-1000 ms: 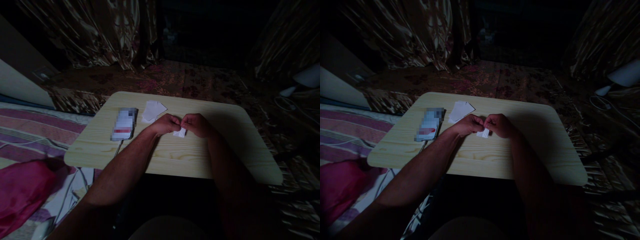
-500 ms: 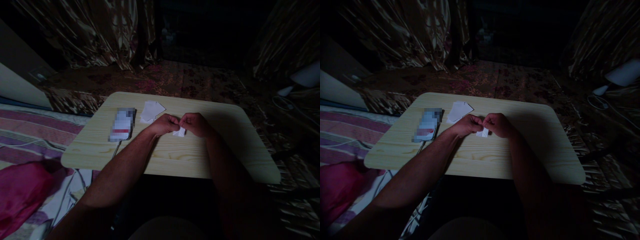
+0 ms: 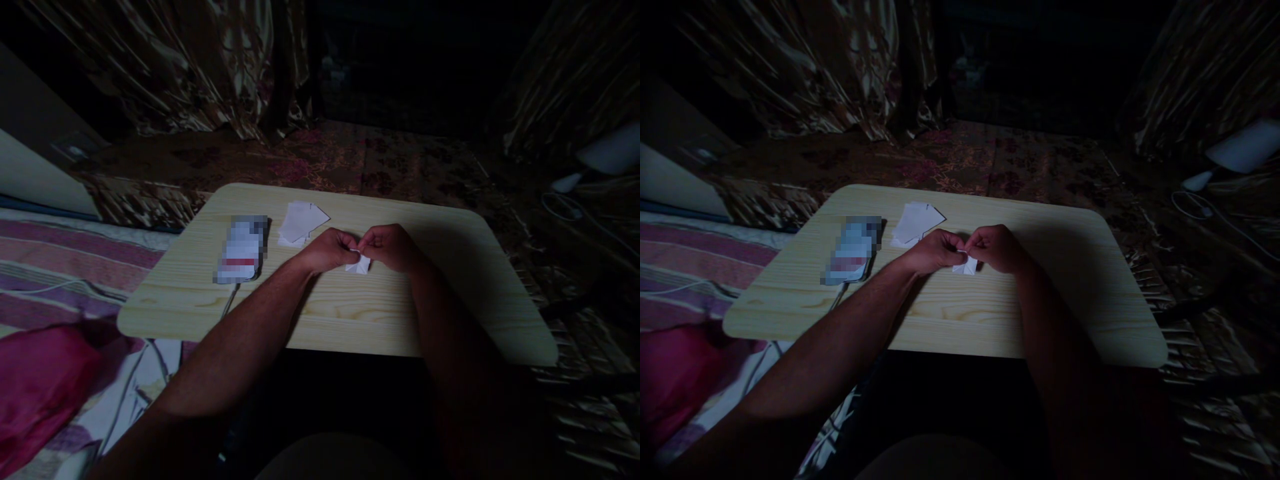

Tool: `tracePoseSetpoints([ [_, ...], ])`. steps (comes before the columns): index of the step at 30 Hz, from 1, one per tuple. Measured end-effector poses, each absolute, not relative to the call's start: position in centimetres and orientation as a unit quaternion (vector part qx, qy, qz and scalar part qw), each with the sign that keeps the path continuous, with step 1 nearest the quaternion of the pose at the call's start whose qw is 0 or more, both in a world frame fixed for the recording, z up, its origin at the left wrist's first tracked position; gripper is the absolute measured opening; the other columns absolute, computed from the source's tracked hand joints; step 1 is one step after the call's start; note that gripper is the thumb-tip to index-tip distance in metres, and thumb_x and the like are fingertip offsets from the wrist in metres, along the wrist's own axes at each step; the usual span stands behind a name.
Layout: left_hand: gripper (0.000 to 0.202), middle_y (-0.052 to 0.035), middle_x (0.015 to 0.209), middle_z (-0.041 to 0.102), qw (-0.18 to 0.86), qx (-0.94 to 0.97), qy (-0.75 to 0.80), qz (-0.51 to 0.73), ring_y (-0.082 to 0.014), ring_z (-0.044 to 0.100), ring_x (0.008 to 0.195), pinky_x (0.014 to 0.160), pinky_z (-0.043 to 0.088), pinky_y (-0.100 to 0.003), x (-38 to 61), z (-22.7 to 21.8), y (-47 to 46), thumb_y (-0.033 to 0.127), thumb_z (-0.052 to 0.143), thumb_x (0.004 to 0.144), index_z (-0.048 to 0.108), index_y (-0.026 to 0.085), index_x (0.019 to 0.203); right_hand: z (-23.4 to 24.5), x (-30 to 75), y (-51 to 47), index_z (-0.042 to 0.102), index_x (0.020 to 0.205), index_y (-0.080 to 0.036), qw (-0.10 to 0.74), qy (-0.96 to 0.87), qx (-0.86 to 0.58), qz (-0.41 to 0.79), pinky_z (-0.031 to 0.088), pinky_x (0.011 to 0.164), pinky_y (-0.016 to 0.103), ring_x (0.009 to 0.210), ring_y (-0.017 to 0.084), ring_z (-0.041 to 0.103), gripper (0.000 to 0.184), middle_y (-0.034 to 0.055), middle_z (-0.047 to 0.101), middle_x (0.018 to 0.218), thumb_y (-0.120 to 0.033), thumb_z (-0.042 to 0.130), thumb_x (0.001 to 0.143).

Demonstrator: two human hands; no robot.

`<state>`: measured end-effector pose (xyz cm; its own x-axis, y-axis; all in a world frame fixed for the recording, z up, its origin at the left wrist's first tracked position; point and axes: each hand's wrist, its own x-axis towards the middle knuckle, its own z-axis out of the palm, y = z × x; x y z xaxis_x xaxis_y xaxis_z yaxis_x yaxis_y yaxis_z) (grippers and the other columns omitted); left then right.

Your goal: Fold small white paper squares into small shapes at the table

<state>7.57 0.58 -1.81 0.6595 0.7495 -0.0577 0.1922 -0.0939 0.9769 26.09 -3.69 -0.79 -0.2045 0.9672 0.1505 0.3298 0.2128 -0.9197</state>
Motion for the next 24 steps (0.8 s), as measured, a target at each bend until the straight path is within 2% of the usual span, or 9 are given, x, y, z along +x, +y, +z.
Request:
tracePoseSetpoints([
  [11,0.015,0.0021,0.059,0.06,0.6,0.682,0.336,0.25,-0.0059,0.047,0.051,0.051,0.033,-0.02,7.81,-1.87,0.47,0.024,0.069,0.062,0.065,0.012,0.07,-0.54,26.32,-3.68,0.07,0.076,-0.015,0.402,-0.672,-0.493,0.381,0.051,0.057,0.026,0.063,0.016,0.065,0.014,0.0043,0.07,0.069,-0.027,0.071,0.068],
  [17,0.019,0.0035,0.053,0.053,0.629,0.657,0.328,0.254,-0.0051,0.04,0.046,0.046,0.027,-0.021,7.74,-1.58,0.32,0.031,0.068,0.068,0.062,0.013,0.068,-0.33,26.5,-3.63,0.071,0.08,-0.015,0.411,-0.659,-0.492,0.394,0.052,0.057,0.026,0.063,0.016,0.066,0.016,0.0051,0.072,0.07,-0.026,0.071,0.069],
  [24,0.019,0.0033,0.055,0.056,0.624,0.639,0.355,0.276,-0.005,0.043,0.048,0.048,0.03,-0.02,8.25,-1.23,-0.08,0.027,0.071,0.062,0.06,0.013,0.067,-0.55,26.32,-3.41,0.07,0.08,-0.015,0.429,-0.635,-0.5,0.403,0.053,0.057,0.027,0.062,0.017,0.066,0.016,0.0038,0.071,0.068,-0.025,0.071,0.068],
])
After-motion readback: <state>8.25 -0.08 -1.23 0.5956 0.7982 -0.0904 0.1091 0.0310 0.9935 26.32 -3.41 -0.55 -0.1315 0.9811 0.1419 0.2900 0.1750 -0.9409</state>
